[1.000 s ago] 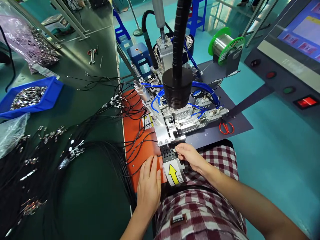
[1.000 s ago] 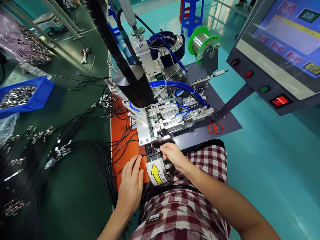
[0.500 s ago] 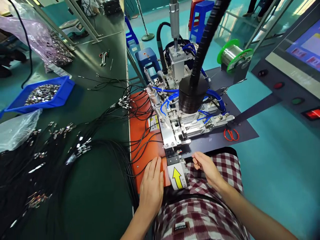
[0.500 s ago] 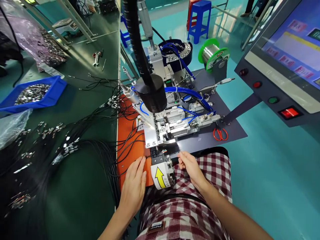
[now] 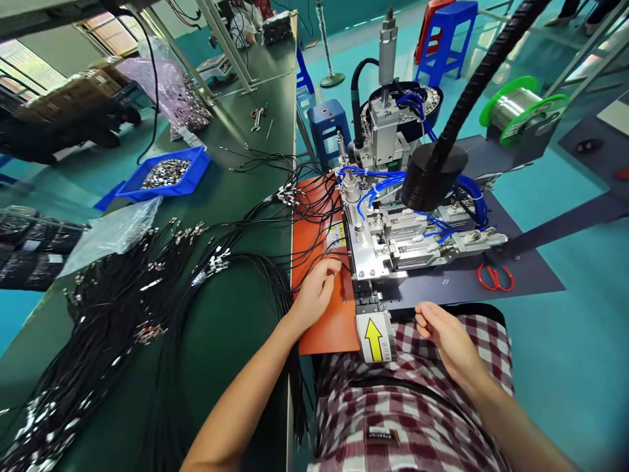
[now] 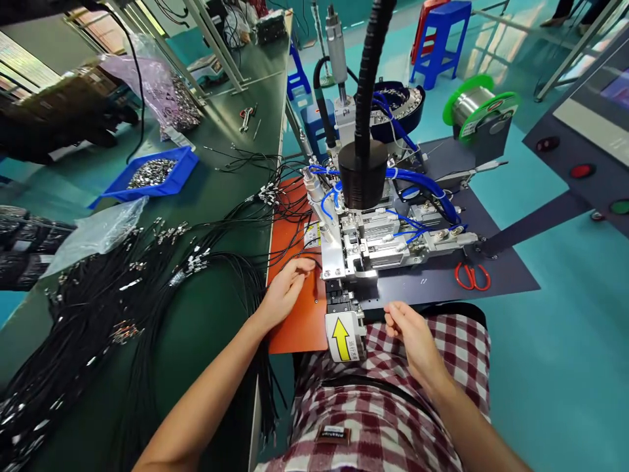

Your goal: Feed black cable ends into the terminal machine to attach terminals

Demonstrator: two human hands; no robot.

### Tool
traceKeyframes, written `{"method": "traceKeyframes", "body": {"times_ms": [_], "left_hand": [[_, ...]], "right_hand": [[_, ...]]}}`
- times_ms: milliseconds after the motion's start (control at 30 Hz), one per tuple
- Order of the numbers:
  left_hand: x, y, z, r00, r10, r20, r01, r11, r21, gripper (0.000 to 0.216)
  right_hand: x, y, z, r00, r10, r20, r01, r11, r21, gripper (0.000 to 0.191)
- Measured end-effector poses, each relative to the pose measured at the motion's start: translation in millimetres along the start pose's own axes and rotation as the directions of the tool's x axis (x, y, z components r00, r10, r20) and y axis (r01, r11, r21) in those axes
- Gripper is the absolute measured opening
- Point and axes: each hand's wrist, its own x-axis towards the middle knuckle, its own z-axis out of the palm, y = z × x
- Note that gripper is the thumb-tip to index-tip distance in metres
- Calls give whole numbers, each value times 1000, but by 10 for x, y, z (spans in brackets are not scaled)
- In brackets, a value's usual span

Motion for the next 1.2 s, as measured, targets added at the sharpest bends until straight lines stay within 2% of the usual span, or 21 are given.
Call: {"method": "traceKeyframes", "body": {"times_ms": [33, 100, 133, 167, 200, 233, 300, 367, 400, 467, 533, 567, 633, 700, 767, 867, 1000, 1100, 1200], "left_hand": [[-105, 62, -88, 1000, 5, 21, -5, 1000, -6, 22], [-360, 182, -287, 980, 34, 194, -45, 998, 53, 18], [-491, 229, -381, 937, 58, 345, -105, 987, 122, 16], [-612, 262, -463, 865, 59, 499, -187, 960, 210, 16], [-716, 280, -528, 802, 56, 595, -290, 907, 306, 16], [-797, 283, -573, 758, 35, 651, -383, 832, 402, 15], [-883, 259, -614, 709, -3, 706, -523, 669, 528, 12], [-873, 221, -626, 675, -20, 738, -591, 585, 556, 11], [-839, 207, -638, 654, -19, 756, -605, 587, 538, 11], [-737, 204, -697, 626, -4, 780, -587, 656, 474, 12], [-617, 232, -805, 638, 12, 770, -493, 774, 396, 17], [-559, 254, -866, 665, 16, 747, -420, 835, 355, 18], [-464, 295, -966, 778, 13, 628, -250, 923, 292, 19], [-410, 312, -982, 899, -19, 438, -103, 962, 252, 17], [-404, 290, -889, 955, -41, 293, -31, 971, 236, 14], [-453, 199, -604, 972, -2, 236, -62, 963, 261, 13], [-538, 80, -253, 974, 92, 208, -155, 939, 307, 15], [-581, 76, -131, 975, 140, 172, -187, 936, 298, 16], [-585, 193, -78, 971, 132, 199, -183, 947, 265, 16]], "right_hand": [[-23, -13, -29, 1000, -2, -8, 2, 1000, -5, 32], [-68, -43, -84, 1000, -9, -28, 9, 1000, -11, 31], [-88, -63, -103, 999, -15, -41, 15, 1000, -13, 31], [-107, -87, -109, 999, -16, -44, 15, 1000, -19, 31], [-122, -115, -103, 999, -19, -43, 17, 1000, -26, 31], [-135, -149, -82, 999, -20, -33, 19, 999, -37, 30], [-153, -225, -5, 999, -32, -5, 32, 998, -60, 30], [-169, -297, 93, 998, -48, 31, 50, 995, -86, 31], [-178, -326, 139, 997, -55, 51, 60, 993, -99, 30], [-201, -360, 211, 994, -66, 85, 76, 989, -123, 29], [-235, -360, 255, 991, -66, 117, 85, 982, -166, 28], [-256, -348, 273, 988, -62, 143, 90, 977, -194, 28], [-302, -312, 316, 974, -64, 216, 116, 963, -241, 23], [-345, -273, 382, 953, -97, 287, 172, 953, -251, 18], [-372, -245, 466, 936, -141, 324, 230, 939, -256, 28], [-355, -222, 570, 932, -148, 331, 223, 954, -202, 41], [-273, -214, 566, 962, -126, 243, 154, 983, -103, 18], [-232, -233, 495, 973, -129, 191, 143, 988, -63, 16], [-216, -255, 467, 976, -130, 175, 144, 987, -70, 15]]}}
